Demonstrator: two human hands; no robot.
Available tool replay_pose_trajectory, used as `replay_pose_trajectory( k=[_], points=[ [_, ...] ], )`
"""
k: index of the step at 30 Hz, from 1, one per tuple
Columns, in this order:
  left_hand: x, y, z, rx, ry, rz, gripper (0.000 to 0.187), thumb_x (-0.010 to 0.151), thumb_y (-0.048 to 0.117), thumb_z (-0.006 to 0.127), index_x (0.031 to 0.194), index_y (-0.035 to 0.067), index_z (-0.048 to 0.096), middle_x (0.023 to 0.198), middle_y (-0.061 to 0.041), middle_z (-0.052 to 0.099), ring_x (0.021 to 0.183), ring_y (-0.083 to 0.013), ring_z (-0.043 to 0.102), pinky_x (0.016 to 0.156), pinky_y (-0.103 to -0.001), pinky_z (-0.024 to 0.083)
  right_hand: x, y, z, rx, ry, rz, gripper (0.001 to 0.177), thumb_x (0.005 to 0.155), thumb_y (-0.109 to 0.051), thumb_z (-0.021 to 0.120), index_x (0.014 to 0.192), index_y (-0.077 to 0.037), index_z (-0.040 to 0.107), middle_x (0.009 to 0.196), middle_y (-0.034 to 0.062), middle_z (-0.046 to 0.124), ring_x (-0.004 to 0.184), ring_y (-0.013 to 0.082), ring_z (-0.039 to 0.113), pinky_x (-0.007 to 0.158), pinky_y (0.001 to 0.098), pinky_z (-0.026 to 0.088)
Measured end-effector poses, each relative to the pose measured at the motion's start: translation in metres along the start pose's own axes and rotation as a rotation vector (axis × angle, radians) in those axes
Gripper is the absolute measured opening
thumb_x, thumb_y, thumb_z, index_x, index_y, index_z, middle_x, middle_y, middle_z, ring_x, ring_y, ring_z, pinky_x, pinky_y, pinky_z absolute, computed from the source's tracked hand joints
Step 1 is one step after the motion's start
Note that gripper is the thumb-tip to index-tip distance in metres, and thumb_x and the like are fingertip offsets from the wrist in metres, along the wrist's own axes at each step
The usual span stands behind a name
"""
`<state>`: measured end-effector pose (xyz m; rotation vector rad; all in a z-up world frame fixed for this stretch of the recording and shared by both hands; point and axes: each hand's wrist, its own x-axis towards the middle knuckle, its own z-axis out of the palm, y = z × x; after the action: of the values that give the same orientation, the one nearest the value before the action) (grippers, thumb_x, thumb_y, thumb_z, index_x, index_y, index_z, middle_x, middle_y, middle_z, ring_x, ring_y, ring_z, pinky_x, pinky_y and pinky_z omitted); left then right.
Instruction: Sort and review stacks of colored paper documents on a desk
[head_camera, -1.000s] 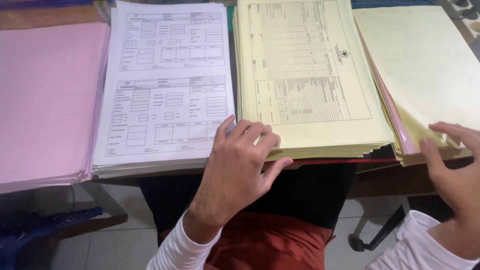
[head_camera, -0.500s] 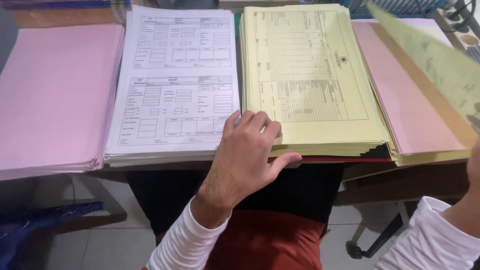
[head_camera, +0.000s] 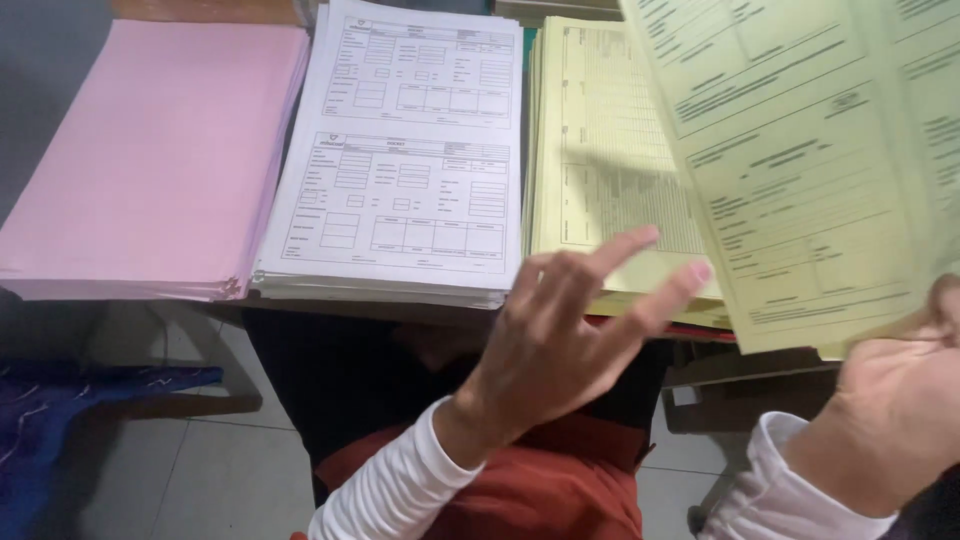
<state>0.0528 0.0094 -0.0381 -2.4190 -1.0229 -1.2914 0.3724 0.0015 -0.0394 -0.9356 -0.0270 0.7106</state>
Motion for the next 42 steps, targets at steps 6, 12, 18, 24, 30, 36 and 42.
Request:
replay_pose_trajectory(
  k=[6,12,18,24,30,36,42],
  points=[
    [0.011,0.020,-0.020,0.166,0.117,0.110,0.034,0.105,0.029,0.087,0.130,0.031,0.064,0.139,-0.003,0.064,0.103,-0.0171,0.071,0.088,-0.033,0.061,-0.126,0.041,0.059,0.042,-0.231,-0.228,0.059,0.086,0.017,0.048,0.139,-0.004,0.058,0.141,0.0224,0.075,0.131,0.0326,0.079,0.115,0.0403,0.070],
    [0.013,-0.002,-0.018,-0.147,0.062,0.036,0.014,0.093,-0.005,0.083,0.100,0.003,0.074,0.118,-0.017,0.069,0.106,-0.0340,0.072,0.095,-0.048,0.060,-0.155,0.054,0.072,0.248,-0.198,-0.271,0.094,0.069,0.022,0.046,0.158,-0.005,0.035,0.147,0.0339,0.067,0.134,0.0438,0.075,0.109,0.0520,0.073],
    [0.004,0.005,-0.016,-0.275,-0.204,0.075,0.053,0.093,0.052,0.059,0.125,0.011,0.064,0.140,-0.019,0.062,0.133,-0.0361,0.061,0.114,-0.062,0.048,-0.148,0.063,0.057,0.076,-0.205,-0.366,0.099,0.077,0.020,0.058,0.164,-0.018,0.028,0.167,0.0269,0.064,0.151,0.0372,0.077,0.102,0.0419,0.087],
    [-0.002,0.008,0.003,-0.057,0.056,0.174,0.017,0.100,0.018,0.090,0.109,0.020,0.076,0.139,-0.009,0.064,0.129,-0.0282,0.064,0.118,-0.053,0.040,-0.130,0.070,0.038,-0.248,-0.673,-0.790,0.074,0.091,0.031,0.026,0.157,0.000,0.037,0.163,0.0321,0.031,0.158,0.0538,0.033,0.136,0.0640,0.036],
    [0.020,-0.018,-0.015,-0.045,0.047,0.009,0.018,0.091,0.011,0.091,0.104,0.014,0.079,0.128,-0.011,0.068,0.113,-0.0302,0.065,0.092,-0.048,0.054,-0.134,0.062,0.031,-0.539,-0.577,-0.838,0.068,0.092,0.028,0.037,0.158,0.012,0.029,0.161,0.0372,0.030,0.138,0.0414,0.036,0.119,0.0479,0.035],
    [0.026,-0.040,-0.015,0.012,-0.062,-0.054,0.027,0.084,0.004,0.089,0.109,0.011,0.079,0.116,-0.014,0.075,0.097,-0.0286,0.072,0.083,-0.046,0.056,-0.129,0.052,0.019,-0.911,-0.547,-1.004,0.057,0.100,0.012,0.053,0.154,0.021,0.040,0.148,0.0377,0.039,0.142,0.0492,0.042,0.116,0.0554,0.044],
    [0.028,-0.050,-0.016,-0.159,-0.137,-0.087,0.030,0.083,-0.012,0.078,0.109,0.002,0.077,0.112,-0.024,0.073,0.102,-0.0382,0.071,0.091,-0.047,0.060,-0.128,0.052,0.015,-1.034,-0.556,-1.076,0.052,0.101,0.010,0.058,0.150,0.021,0.049,0.149,0.0372,0.043,0.138,0.0476,0.044,0.114,0.0572,0.043]
  ],
)
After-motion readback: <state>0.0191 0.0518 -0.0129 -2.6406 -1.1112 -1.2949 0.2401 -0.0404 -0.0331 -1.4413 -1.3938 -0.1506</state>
